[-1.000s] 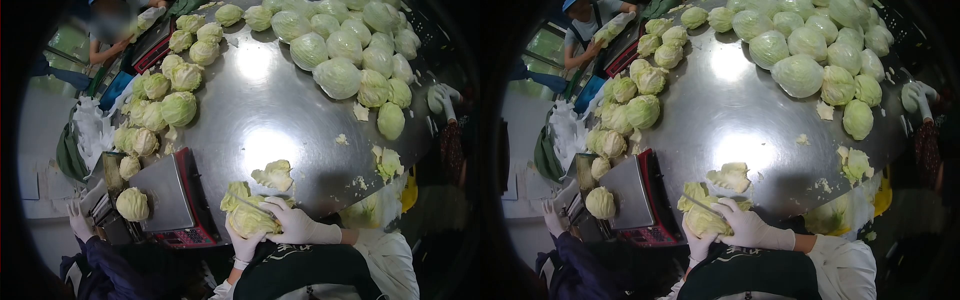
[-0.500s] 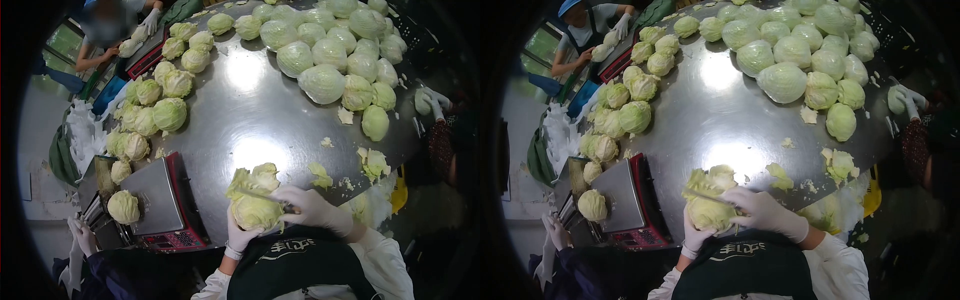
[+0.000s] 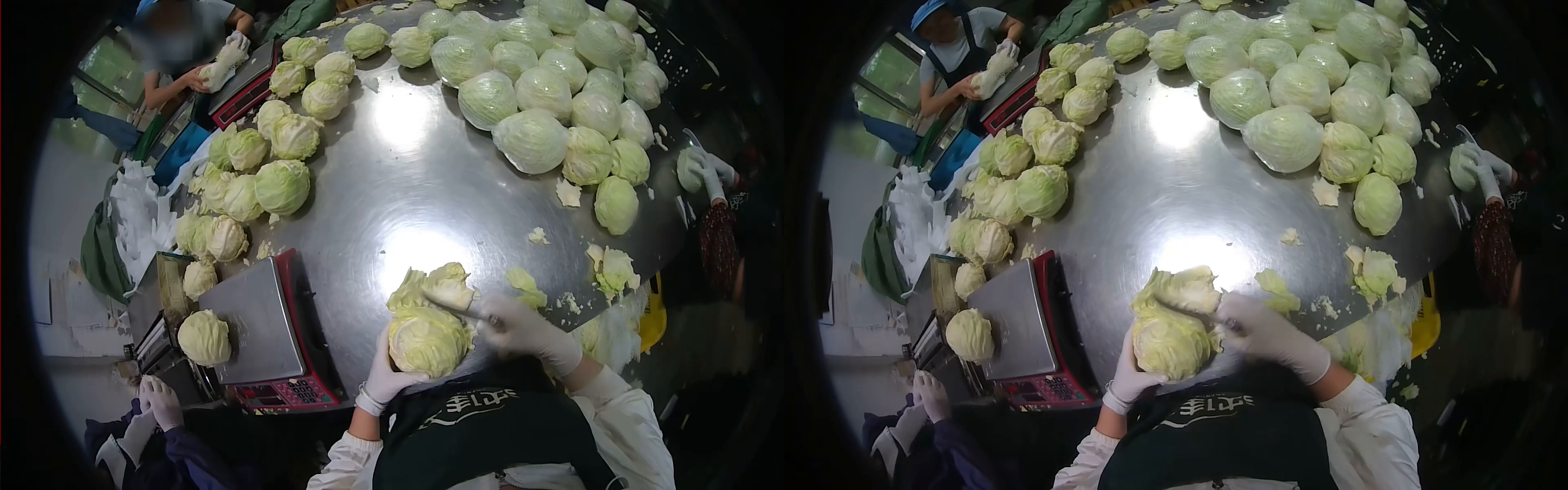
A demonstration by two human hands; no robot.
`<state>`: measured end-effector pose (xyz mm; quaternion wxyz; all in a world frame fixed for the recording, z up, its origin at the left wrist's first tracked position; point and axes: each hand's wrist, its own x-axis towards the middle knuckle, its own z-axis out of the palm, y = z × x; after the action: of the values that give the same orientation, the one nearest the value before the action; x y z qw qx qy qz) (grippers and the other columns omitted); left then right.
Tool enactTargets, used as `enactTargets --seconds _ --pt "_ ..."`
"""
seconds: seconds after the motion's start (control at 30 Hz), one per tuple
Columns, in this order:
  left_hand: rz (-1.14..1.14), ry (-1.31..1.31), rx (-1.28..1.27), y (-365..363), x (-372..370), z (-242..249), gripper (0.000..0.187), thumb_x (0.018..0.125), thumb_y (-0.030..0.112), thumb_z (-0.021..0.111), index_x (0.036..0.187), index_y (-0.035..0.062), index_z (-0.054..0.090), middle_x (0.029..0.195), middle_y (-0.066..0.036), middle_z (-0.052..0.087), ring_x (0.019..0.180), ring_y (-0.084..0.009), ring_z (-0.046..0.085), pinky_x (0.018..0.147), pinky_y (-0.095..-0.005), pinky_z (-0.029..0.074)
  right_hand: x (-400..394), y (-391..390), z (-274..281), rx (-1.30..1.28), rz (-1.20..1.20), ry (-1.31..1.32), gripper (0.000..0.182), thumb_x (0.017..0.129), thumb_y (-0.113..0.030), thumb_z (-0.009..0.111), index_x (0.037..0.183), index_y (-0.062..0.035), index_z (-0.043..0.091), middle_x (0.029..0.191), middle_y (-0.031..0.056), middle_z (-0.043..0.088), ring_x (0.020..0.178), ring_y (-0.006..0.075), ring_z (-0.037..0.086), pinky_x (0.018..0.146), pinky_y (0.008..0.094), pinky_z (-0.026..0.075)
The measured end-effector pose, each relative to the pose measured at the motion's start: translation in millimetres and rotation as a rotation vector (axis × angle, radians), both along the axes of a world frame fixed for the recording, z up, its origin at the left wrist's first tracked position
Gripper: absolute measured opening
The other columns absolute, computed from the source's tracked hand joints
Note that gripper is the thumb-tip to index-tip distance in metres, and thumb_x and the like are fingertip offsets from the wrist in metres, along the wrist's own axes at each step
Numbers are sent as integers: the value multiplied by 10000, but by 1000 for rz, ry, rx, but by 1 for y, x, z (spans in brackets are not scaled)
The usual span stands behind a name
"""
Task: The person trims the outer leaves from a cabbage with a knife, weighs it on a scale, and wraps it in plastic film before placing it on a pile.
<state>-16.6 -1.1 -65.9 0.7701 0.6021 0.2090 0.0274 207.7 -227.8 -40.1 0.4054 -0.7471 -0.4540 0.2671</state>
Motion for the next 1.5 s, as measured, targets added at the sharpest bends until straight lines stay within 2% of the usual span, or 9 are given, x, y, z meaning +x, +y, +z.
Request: enactTargets --seconds 0.17,0.4,0.47,0.7,0.83,1.03,1.23,1.37,1.5 --pt "19 8 -135 10 3 21 1240 604 180 980 1577 13 231 1536 -122 405 1416 -264 418 1186 -417 345 22 -15 6 -393 -461 -165 338 830 -167 754 1124 -64 622 1136 119 624 991 297 654 850 361 536" --pt "14 31 -34 15 -28 21 1149 710 189 916 1596 23 204 1584 -143 364 1447 -283 393 1192 -431 337 -42 40 11 135 -28 318 655 804 -302 865 1307 -6 568 1293 158 563 1217 258 560 1040 374 448" --pt "240 8 -433 2 -28 58 965 867 234 792 1597 27 197 1603 -157 320 1462 -301 369 1207 -428 302 -54 50 11 111 -73 391 646 802 -285 867 1302 -3 570 1279 147 553 1197 255 559 1034 371 444" --pt "357 161 -99 -17 -9 31 869 907 148 718 1589 4 199 1592 -171 325 1433 -277 394 1161 -408 366 -68 49 21 404 -25 274 266 846 -162 748 960 21 593 1066 136 592 780 188 600 702 308 503" --pt "337 41 -433 -3 -24 35 829 901 223 724 1562 8 273 1523 -175 436 1361 -311 501 1126 -447 434 -41 13 -5 186 -225 200 145 824 -99 706 888 -24 600 784 89 590 669 219 578 633 332 499" --pt "392 -24 -777 1 -27 42 908 831 326 798 1546 43 315 1490 -179 461 1363 -336 503 1125 -493 445 3 -14 -1 84 -626 -93 490 787 -203 823 1176 0 605 1088 156 640 919 252 679 784 340 554" --pt "67 -145 192 0 25 62 1123 660 382 935 1528 12 327 1468 -202 463 1365 -394 474 1149 -486 392 -27 33 28 349 -247 316 726 777 -318 877 1328 21 548 1246 183 618 1137 235 620 974 355 495" --pt "-211 -205 957 19 15 46 1230 604 440 958 1535 -29 306 1525 -197 393 1446 -364 356 1208 -503 278 -17 39 29 11 -110 502 612 819 -264 840 1274 51 580 1102 166 650 978 247 650 861 343 531" --pt "-350 -185 1101 12 -6 47 1160 628 460 938 1544 54 354 1562 -249 311 1465 -490 270 1202 -553 248 27 14 -10 341 -747 166 557 850 -243 797 1290 31 594 1115 163 687 931 217 661 796 303 533"
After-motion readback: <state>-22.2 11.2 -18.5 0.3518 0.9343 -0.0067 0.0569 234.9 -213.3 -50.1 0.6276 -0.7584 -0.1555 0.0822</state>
